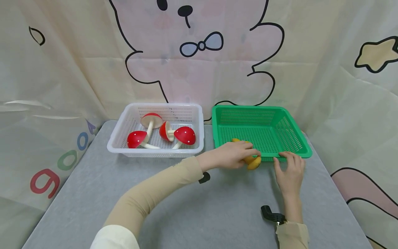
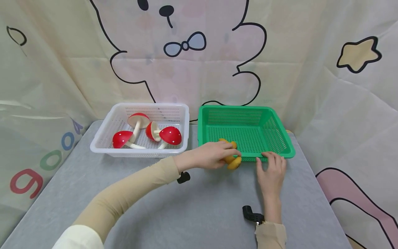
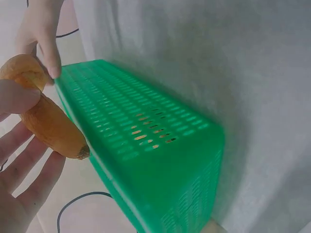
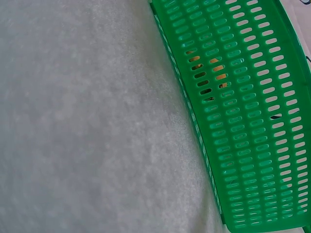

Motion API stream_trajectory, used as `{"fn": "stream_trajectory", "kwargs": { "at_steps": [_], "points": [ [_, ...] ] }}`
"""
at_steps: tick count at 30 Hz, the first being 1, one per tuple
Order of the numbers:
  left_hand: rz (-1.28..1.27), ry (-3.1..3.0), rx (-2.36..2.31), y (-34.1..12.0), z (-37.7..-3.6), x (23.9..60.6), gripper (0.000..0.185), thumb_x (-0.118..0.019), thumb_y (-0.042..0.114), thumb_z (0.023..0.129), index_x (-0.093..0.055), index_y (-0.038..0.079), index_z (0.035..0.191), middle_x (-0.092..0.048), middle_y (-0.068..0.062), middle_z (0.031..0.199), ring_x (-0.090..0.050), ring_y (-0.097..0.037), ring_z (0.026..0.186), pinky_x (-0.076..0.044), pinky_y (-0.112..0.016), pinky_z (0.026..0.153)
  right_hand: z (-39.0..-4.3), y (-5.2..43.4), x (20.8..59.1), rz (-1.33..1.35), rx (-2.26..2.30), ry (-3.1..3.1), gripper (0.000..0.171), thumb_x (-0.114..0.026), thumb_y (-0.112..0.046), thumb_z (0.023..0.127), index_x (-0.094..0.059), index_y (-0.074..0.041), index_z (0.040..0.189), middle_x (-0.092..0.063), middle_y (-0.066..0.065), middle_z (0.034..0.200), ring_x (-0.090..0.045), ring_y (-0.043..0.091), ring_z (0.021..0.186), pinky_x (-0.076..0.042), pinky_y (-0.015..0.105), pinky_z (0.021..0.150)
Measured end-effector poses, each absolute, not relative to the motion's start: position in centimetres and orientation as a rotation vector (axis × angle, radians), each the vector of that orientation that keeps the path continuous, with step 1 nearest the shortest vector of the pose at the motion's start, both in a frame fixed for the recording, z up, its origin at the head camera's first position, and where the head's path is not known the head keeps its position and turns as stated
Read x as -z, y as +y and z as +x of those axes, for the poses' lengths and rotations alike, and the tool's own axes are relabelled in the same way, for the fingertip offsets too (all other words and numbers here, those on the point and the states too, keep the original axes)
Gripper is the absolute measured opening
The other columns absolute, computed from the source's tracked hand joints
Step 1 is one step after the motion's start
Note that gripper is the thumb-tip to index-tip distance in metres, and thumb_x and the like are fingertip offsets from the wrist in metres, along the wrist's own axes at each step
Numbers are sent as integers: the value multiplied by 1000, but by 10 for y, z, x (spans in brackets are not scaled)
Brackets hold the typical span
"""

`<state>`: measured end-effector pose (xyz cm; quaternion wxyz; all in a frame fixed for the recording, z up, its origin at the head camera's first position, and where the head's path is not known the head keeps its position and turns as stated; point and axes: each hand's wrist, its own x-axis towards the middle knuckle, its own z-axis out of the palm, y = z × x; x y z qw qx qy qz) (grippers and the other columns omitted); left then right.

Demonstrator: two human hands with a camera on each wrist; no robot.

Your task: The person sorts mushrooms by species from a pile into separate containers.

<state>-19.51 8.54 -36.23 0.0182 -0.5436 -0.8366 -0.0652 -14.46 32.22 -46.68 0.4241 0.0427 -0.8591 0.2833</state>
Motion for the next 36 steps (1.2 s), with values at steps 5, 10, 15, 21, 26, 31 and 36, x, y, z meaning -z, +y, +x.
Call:
{"fn": "stream_trajectory", "kwargs": {
  "at_steps": [5, 10, 15, 21, 26, 31, 36],
  "points": [
    [-1672, -2616, 221, 88, -202, 352, 48, -57, 11, 90, -50, 25, 136, -56, 4, 114, -52, -12, 102, -48, -20, 79, -144, 323, 467, 97, -714, -2177, 25, -71, -6, 83, -63, 8, 102, -58, 30, 107, -45, 47, 104, -29, 52, 92],
    [-1648, -2644, 208, 92, -213, 346, 48, -56, 10, 91, -50, 25, 137, -56, 4, 115, -52, -12, 101, -48, -20, 78, -145, 322, 467, 86, -737, -2159, 24, -72, -3, 81, -63, 8, 101, -59, 29, 107, -45, 46, 104, -29, 51, 93],
    [-1647, -2668, 158, 97, -225, 346, 47, -55, 12, 92, -49, 27, 136, -54, 5, 115, -50, -13, 99, -47, -21, 74, -144, 322, 466, 83, -736, -2158, 24, -71, -2, 82, -62, 9, 102, -58, 29, 107, -45, 46, 104, -29, 52, 94],
    [-1656, -2723, 57, 104, -236, 344, 49, -62, 20, 93, -46, 28, 139, -53, 4, 118, -49, -13, 102, -48, -22, 75, -144, 323, 466, 80, -729, -2168, 25, -71, -3, 83, -62, 9, 102, -58, 30, 107, -45, 47, 105, -29, 54, 94],
    [-1645, -2741, -25, 105, -244, 343, 50, -59, 14, 93, -46, 27, 139, -53, 3, 121, -49, -14, 106, -50, -23, 77, -145, 323, 467, 90, -730, -2170, 25, -72, -4, 82, -63, 9, 102, -59, 30, 106, -45, 47, 104, -29, 53, 93],
    [-1659, -2734, -116, 107, -251, 343, 48, -55, 11, 95, -45, 26, 139, -53, 4, 124, -50, -14, 109, -50, -23, 80, -145, 323, 467, 76, -731, -2203, 26, -70, -8, 85, -62, 7, 104, -58, 28, 109, -45, 45, 106, -29, 52, 95],
    [-1687, -2734, -235, 111, -257, 347, 48, -52, 6, 94, -45, 25, 138, -53, 3, 124, -49, -15, 109, -49, -23, 79, -144, 323, 466, 76, -730, -2212, 26, -69, -9, 86, -62, 7, 105, -58, 29, 110, -45, 46, 107, -29, 54, 95]
  ]
}}
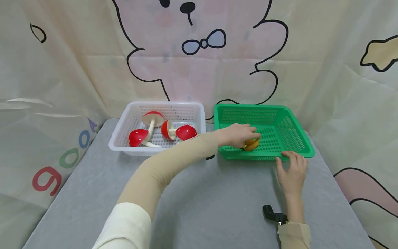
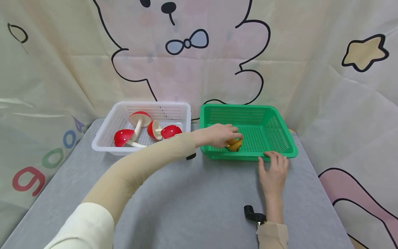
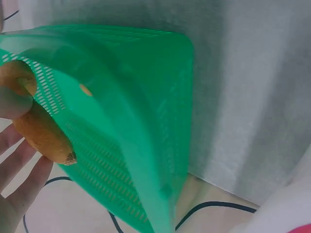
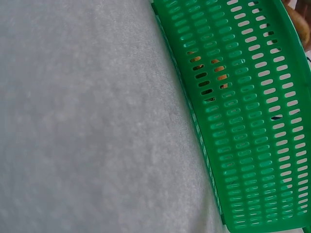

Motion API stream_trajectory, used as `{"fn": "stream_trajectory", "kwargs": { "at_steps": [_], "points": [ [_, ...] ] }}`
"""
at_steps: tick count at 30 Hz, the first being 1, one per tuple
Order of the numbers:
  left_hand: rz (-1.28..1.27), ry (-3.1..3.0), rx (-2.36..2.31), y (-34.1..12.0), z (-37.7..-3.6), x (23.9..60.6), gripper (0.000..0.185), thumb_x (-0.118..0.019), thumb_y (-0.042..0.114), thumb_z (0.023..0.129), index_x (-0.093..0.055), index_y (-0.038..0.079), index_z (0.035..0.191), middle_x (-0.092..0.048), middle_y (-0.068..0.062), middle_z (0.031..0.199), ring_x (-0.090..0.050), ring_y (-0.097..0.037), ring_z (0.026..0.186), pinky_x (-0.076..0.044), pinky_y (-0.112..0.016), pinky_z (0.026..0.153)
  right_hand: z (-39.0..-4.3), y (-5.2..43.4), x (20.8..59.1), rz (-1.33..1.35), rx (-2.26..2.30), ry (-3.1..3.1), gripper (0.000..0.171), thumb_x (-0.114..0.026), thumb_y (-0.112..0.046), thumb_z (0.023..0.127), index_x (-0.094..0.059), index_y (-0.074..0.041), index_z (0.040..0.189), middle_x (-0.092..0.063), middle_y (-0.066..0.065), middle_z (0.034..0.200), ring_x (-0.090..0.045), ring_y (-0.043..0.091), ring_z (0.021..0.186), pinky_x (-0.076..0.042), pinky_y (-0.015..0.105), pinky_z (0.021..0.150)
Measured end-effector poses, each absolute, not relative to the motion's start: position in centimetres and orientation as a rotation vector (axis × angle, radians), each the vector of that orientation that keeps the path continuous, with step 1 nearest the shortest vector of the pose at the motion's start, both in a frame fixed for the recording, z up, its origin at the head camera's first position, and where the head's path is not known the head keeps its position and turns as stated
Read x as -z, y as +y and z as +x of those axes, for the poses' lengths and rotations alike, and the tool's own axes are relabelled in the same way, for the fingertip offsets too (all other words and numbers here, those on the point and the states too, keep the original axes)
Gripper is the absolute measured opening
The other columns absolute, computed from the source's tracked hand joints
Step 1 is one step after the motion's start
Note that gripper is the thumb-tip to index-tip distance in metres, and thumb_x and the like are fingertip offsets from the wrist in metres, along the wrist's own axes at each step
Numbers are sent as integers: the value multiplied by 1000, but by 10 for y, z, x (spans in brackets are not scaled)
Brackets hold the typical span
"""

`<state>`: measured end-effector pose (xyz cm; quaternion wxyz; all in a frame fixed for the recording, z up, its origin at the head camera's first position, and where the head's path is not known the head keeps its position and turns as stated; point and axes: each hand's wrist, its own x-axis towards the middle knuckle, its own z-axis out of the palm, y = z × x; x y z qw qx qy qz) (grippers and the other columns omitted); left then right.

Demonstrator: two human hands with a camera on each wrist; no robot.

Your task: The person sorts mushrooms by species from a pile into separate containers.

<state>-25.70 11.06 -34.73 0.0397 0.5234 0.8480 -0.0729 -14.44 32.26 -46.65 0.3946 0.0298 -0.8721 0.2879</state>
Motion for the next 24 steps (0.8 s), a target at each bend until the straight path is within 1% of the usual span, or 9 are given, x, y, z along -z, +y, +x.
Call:
{"fn": "stream_trajectory", "kwargs": {
  "at_steps": [6, 13, 17, 20, 24],
  "points": [
    [1596, 2598, 364, 111, -264, 354, 49, -52, 6, 95, -44, 25, 139, -52, 3, 129, -49, -14, 111, -50, -25, 80, -145, 322, 467, 78, -745, -2193, 25, -70, -8, 85, -63, 7, 104, -58, 29, 109, -45, 46, 106, -29, 53, 95],
    [1560, 2570, 469, 108, -271, 360, 52, -53, 6, 94, -41, 24, 141, -50, 1, 135, -50, -16, 114, -50, -26, 82, -145, 320, 466, 69, -744, -2210, 25, -68, -10, 87, -62, 7, 105, -57, 28, 111, -45, 45, 108, -29, 53, 96],
    [1549, 2567, 470, 109, -272, 363, 54, -54, 6, 93, -41, 25, 143, -49, 2, 138, -50, -16, 116, -50, -26, 82, -147, 320, 465, 72, -746, -2190, 25, -70, -8, 86, -63, 7, 104, -57, 29, 110, -45, 45, 106, -30, 53, 93],
    [1554, 2547, 449, 110, -272, 364, 53, -52, 4, 94, -42, 24, 143, -50, 1, 139, -51, -17, 118, -50, -26, 81, -148, 320, 465, 78, -741, -2177, 25, -70, -6, 85, -63, 8, 103, -57, 30, 109, -44, 46, 104, -29, 53, 92],
    [1544, 2530, 425, 109, -271, 365, 52, -43, 1, 98, -41, 24, 144, -48, 0, 143, -50, -17, 125, -51, -26, 82, -148, 320, 465, 78, -741, -2176, 24, -70, -5, 84, -62, 8, 103, -57, 30, 109, -43, 46, 105, -29, 53, 92]
  ]
}}
